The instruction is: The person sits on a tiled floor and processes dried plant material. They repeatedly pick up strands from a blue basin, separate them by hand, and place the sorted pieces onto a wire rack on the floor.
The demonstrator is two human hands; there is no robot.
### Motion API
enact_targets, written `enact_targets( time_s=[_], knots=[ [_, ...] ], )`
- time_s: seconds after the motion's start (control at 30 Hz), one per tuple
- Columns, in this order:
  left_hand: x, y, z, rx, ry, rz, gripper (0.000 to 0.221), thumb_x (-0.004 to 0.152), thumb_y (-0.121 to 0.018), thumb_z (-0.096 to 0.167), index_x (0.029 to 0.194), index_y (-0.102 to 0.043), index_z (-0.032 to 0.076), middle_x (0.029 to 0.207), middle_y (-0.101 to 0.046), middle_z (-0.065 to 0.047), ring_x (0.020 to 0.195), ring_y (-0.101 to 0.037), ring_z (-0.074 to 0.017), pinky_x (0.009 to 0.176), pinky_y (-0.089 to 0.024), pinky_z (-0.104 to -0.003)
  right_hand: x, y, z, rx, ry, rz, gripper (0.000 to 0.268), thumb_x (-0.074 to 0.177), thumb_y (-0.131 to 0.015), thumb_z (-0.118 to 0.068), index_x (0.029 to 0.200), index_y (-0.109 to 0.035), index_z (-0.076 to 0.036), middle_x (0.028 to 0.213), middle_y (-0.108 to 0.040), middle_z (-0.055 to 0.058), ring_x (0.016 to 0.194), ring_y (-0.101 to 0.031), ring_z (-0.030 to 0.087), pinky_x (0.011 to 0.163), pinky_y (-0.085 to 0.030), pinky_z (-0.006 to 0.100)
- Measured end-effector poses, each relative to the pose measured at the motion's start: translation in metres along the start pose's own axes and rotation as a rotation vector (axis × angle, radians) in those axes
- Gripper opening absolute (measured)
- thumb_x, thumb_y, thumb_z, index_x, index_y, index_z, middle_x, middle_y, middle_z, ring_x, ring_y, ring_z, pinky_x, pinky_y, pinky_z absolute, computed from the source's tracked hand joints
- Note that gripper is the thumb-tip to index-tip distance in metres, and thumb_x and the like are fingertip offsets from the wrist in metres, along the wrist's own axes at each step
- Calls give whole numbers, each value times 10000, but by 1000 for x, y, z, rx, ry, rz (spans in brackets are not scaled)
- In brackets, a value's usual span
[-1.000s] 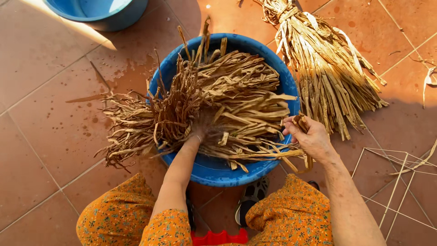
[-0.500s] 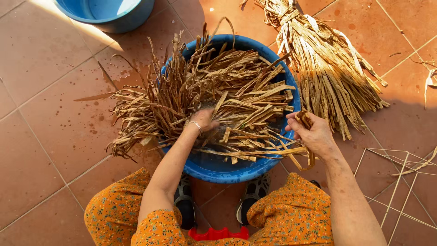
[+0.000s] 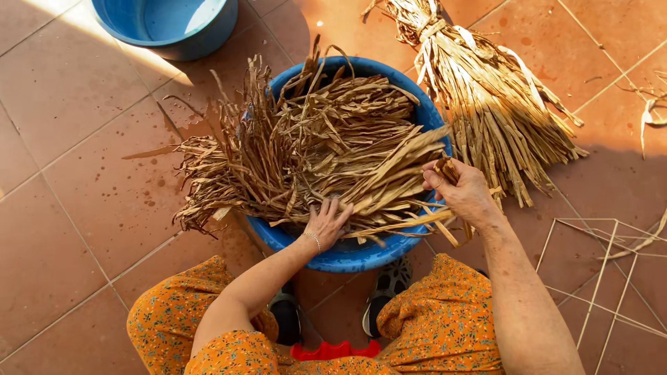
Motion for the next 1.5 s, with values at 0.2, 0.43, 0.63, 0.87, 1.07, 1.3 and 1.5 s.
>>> enact_targets(
  time_s=[0.2,0.43,0.63,0.87,1.07,1.3,1.5],
  knots=[
    [36,-42,-38,93,180,-229,625,991,-544,391,1565,-305,328,1677,-112,-148,1543,-69,-410,1159,-127,-745,7,-3,9,53,-44,-5,270,975,-678,-289,1125,-703,-67,859,-743,44,643,-600,90,572,-502,267],
    [77,-10,-29,163,198,-189,319,1023,-526,240,1254,-730,160,1386,-696,-106,1300,-649,-296,1005,-557,-502,-3,2,20,267,-56,-55,332,1002,-644,-339,1082,-701,-22,856,-744,79,671,-672,117,609,-576,277],
    [92,71,82,-86,-149,469,296,793,-727,300,982,-757,74,967,-710,-134,975,-668,-348,798,-546,-517,-15,12,25,272,-82,12,313,1005,-635,-328,1096,-700,-36,841,-738,78,671,-682,119,586,-574,281],
    [81,117,73,-584,-100,807,159,966,-652,189,964,-749,63,945,-749,-119,852,-701,-274,774,-577,-390,-14,32,38,338,-108,103,295,999,-655,-303,1099,-674,-26,839,-732,102,665,-687,143,538,-571,292],
    [44,158,95,-982,-147,502,226,975,-632,237,1010,-706,26,732,-685,-52,649,-601,-130,593,-508,-310,-13,25,7,552,-58,181,251,978,-665,-283,1117,-671,-74,932,-750,66,785,-702,143,587,-602,334],
    [-13,207,132,-973,-252,257,248,995,-610,186,1130,-700,-1,861,-712,-70,745,-667,-110,673,-555,-290,-30,18,-54,772,335,286,163,1011,-701,-217,1112,-737,-93,1021,-760,53,945,-725,166,726,-637,349],
    [-34,262,136,-1218,-441,402,283,1075,-555,190,1305,-589,29,1038,-701,-68,907,-701,-99,770,-600,-264,-26,-29,-76,735,358,72,128,984,-726,-176,1084,-732,-96,1053,-752,36,1001,-711,155,801,-653,368]
  ],
)
Point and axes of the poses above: each hand's wrist, its own x-axis towards the middle knuckle, its own y-axis out of the back of the hand, z = x × y, the point moved 9 cm from there along x, towards the middle knuckle
